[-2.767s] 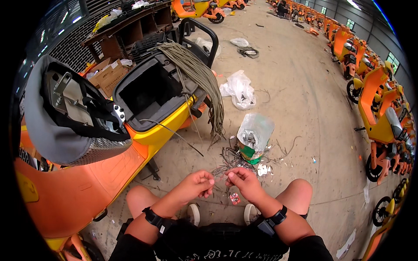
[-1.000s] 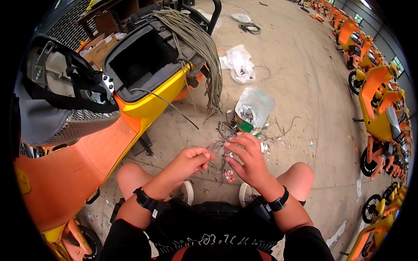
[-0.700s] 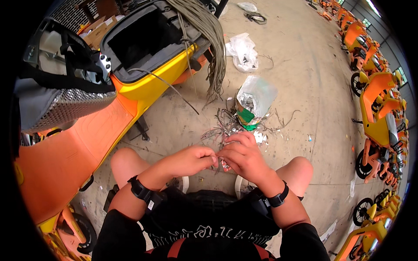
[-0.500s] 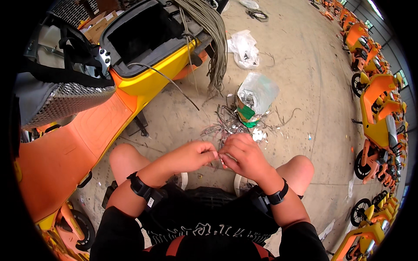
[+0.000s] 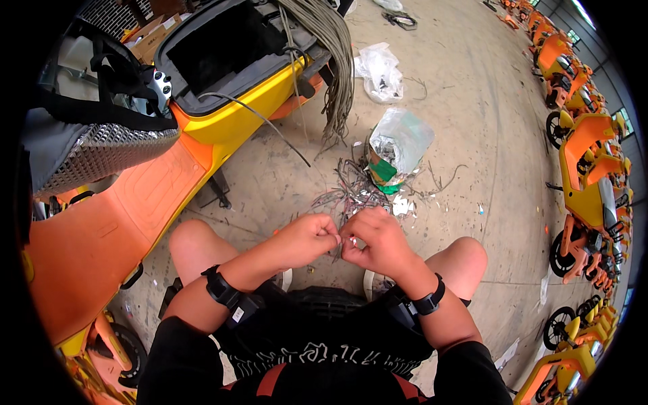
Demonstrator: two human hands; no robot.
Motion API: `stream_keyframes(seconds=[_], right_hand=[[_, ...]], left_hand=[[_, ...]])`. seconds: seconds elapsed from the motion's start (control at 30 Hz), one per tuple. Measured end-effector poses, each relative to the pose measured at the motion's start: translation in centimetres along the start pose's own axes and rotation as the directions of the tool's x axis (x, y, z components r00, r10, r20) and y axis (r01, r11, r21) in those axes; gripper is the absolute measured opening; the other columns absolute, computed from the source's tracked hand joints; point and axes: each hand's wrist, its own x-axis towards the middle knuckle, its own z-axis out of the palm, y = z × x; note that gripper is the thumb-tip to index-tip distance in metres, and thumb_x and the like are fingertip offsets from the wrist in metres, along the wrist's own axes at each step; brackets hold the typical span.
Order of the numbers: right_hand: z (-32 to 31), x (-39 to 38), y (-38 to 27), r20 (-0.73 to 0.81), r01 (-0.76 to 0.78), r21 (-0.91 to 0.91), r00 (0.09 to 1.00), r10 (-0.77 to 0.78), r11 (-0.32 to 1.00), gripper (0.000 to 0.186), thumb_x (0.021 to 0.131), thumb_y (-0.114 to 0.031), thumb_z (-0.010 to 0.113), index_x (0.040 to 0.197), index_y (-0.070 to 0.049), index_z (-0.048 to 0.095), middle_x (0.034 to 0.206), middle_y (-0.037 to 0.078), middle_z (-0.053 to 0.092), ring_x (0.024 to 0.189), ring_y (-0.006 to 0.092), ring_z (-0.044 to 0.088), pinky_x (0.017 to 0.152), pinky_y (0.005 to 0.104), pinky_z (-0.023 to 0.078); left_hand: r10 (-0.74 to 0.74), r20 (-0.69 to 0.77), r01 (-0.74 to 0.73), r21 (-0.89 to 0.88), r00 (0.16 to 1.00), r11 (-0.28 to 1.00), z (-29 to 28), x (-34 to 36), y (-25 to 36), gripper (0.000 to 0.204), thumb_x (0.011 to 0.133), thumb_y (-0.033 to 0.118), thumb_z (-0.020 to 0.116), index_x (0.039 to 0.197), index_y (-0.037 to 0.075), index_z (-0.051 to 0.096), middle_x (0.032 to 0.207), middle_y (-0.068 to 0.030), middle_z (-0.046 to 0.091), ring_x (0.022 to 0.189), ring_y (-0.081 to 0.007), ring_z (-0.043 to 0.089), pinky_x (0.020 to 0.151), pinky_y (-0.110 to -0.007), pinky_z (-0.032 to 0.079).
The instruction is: The person uses pliers to strip the insulation from multiple wires in a wiring harness. They then use their hands to twist the exposed wire ends together.
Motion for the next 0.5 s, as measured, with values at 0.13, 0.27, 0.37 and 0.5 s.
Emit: stream_keyframes(seconds=[0.13, 0.27, 0.37, 0.5], right_hand=[[0.0, -0.2, 0.2, -0.062, -0.027, 0.054, 0.998, 0.030, 0.998, 0.018, 0.062, -0.001, 0.070, 0.074, -0.010, 0.062, 0.074, 0.003, 0.064, 0.070, 0.0248, 0.063, 0.066, 0.0336, 0.047], [-0.4, -0.6, 0.9, -0.146, -0.115, 0.042, 0.982, 0.121, 0.992, 0.016, 0.062, 0.000, 0.069, 0.073, -0.007, 0.061, 0.074, 0.005, 0.065, 0.070, 0.0229, 0.064, 0.066, 0.0314, 0.049], [-3.6, -1.5, 4.1, -0.258, -0.336, 0.127, 0.897, 0.358, 0.933, 0.011, 0.069, 0.000, 0.070, 0.077, -0.004, 0.064, 0.074, 0.008, 0.065, 0.070, 0.0199, 0.064, 0.066, 0.0296, 0.050], [-4.4, -1.6, 3.7, -0.150, -0.460, 0.176, 0.861, 0.486, 0.870, 0.005, 0.083, -0.006, 0.072, 0.086, -0.003, 0.070, 0.076, 0.009, 0.066, 0.071, 0.0208, 0.064, 0.065, 0.0311, 0.050]], left_hand=[[-0.025, 0.003, 0.025, -0.082, 1.000, 0.996, 0.0, -0.7, 1.9, 0.009, 0.092, 0.011, 0.062, 0.092, 0.003, 0.060, 0.071, 0.0030, 0.056, 0.062, -0.0039, 0.046, 0.052, -0.024, 0.035], [-0.029, -0.016, 0.026, -0.165, 0.999, 0.986, -0.5, -1.0, 1.4, 0.007, 0.092, 0.009, 0.061, 0.090, 0.004, 0.059, 0.068, 0.0049, 0.052, 0.059, -0.0022, 0.042, 0.049, -0.023, 0.030], [-0.010, -0.065, -0.005, -0.219, 0.998, 0.976, -2.7, -1.7, 1.8, 0.006, 0.093, 0.009, 0.061, 0.091, 0.005, 0.057, 0.067, 0.0058, 0.049, 0.057, -0.0023, 0.037, 0.048, -0.022, 0.026], [-0.084, 0.018, 0.083, -0.454, 0.996, 0.887, -4.4, -1.7, 2.6, 0.007, 0.096, 0.012, 0.059, 0.094, 0.006, 0.055, 0.066, 0.0064, 0.043, 0.055, -0.0031, 0.033, 0.048, -0.021, 0.024]])
